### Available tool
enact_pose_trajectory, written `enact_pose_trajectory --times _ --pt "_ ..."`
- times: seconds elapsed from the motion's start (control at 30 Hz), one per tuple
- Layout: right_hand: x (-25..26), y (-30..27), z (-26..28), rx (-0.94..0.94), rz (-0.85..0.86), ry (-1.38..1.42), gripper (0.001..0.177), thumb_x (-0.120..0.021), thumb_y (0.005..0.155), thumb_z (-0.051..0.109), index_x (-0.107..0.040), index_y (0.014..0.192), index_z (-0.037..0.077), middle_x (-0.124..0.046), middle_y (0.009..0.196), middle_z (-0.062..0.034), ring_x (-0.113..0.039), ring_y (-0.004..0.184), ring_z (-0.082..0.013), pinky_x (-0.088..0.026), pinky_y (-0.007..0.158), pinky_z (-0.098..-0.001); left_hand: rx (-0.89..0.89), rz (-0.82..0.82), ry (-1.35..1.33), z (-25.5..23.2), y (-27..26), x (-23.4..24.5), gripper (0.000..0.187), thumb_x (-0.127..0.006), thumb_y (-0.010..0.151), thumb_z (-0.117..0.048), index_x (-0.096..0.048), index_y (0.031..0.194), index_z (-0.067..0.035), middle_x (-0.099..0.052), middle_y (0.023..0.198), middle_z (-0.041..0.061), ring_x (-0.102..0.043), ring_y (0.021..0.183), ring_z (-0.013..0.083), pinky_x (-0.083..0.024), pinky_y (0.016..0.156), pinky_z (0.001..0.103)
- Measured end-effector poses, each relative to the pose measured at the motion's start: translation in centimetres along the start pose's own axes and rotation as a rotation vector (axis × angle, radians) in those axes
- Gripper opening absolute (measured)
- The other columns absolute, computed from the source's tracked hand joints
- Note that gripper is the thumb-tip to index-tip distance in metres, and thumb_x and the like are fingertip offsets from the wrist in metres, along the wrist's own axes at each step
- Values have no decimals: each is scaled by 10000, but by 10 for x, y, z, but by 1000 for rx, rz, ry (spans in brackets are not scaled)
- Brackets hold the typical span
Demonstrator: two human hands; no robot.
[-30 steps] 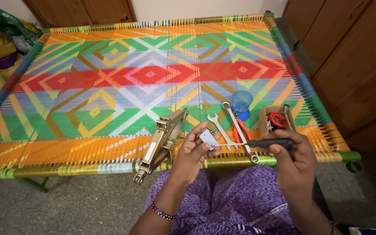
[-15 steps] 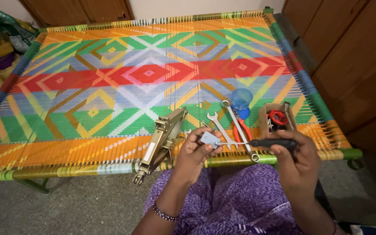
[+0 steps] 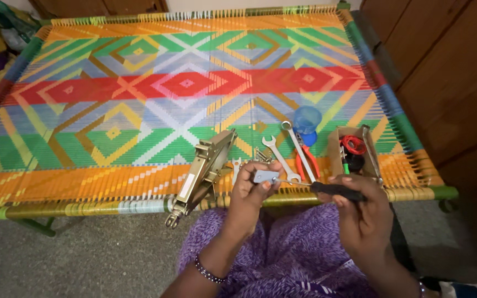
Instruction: The person sits on the floor and uses a screwdriver to adjust a small metal door latch component. They repeatedly insert the screwdriver into the latch and turn it while holding the piece steady. The person also briefly handles a wrench and other small hardware items on the mat.
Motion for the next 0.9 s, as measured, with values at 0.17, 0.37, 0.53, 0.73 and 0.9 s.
enact_pose_trajectory --times 0.17,0.37,0.53,0.73,0.9 --pt "-12 -5 2 76 7 -194 333 -592 970 -71 -485 1271 20 -611 1230 -229 -733 1041 -246 -629 838 -322 -4 -87 -38 9 0 5 249 -503 1002 73 -475 1204 -68 -649 1321 150 -636 1260 248 -555 1014 357" --pt "-34 -18 18 374 4 -434 431 -768 866 -22 -466 1163 56 -646 1135 -181 -688 990 -304 -584 826 -358 -36 -158 9 9 -4 7 214 -482 1024 17 -464 1217 -74 -653 1302 168 -655 1228 267 -568 1033 402" --pt "-44 -23 25 443 14 -454 405 -748 850 -64 -469 1104 81 -661 1122 -173 -687 952 -327 -572 784 -387 -53 -153 -19 6 -8 6 181 -469 1054 -38 -465 1233 -69 -643 1299 166 -654 1219 265 -549 1056 440" --pt "-41 -22 17 330 -8 -349 357 -675 902 -82 -428 1120 57 -612 1176 -196 -681 1018 -273 -591 820 -323 -81 -158 5 9 -9 6 164 -468 1041 -12 -454 1197 -60 -637 1326 192 -653 1235 278 -556 1067 433" --pt "-30 -22 -1 101 -130 1 338 -574 960 -134 -393 1193 30 -537 1256 -208 -656 1158 -245 -608 954 -322 -133 -158 -34 12 -11 5 134 -473 1045 -10 -415 1152 -66 -608 1385 243 -638 1260 296 -560 1032 407"
Point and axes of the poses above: each hand's wrist, its own y-axis towards the middle knuckle, its own x-axis out of the back of the hand, z = x × y, the point moved 7 cm from there along y, towards the middle knuckle
